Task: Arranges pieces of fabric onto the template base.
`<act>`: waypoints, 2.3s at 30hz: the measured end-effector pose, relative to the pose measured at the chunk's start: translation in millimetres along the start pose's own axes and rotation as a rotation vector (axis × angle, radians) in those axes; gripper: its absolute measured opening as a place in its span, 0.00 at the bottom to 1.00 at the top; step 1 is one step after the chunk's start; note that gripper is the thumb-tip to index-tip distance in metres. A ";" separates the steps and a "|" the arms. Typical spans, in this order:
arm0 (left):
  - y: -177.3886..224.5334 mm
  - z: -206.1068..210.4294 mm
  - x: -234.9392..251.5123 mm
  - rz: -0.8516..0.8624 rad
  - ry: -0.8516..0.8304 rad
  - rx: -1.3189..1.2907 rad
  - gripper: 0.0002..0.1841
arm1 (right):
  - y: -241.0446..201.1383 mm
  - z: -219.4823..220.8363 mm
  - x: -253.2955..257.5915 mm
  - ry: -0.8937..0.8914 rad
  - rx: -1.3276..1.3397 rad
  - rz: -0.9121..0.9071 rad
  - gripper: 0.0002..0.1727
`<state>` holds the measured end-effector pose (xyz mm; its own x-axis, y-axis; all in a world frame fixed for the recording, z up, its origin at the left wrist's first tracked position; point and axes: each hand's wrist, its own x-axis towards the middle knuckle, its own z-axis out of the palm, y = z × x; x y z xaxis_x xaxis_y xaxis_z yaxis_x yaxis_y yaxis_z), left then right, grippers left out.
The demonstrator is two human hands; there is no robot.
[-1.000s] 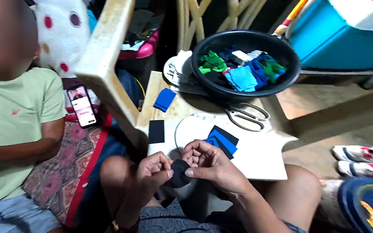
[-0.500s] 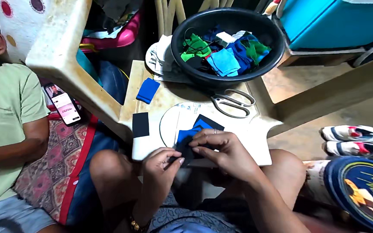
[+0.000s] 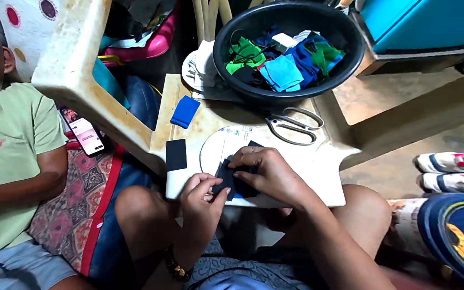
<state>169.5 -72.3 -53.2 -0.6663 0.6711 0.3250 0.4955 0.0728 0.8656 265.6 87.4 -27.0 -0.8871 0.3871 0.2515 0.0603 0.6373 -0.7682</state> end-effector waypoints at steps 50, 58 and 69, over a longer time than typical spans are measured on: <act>-27.0 -12.4 1.0 0.325 0.012 0.368 0.15 | 4.6 4.8 0.8 0.018 0.004 0.068 0.08; -25.1 -17.0 1.4 0.255 0.030 0.278 0.08 | 5.4 6.7 -0.5 0.035 0.004 0.051 0.07; -22.3 -15.2 1.8 0.244 0.021 0.320 0.06 | 9.0 7.7 -1.0 0.045 0.002 0.032 0.06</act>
<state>148.8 -83.9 -66.1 -0.5172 0.6819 0.5172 0.7870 0.1415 0.6004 263.5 87.6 -38.7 -0.8632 0.4367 0.2533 0.0872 0.6233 -0.7771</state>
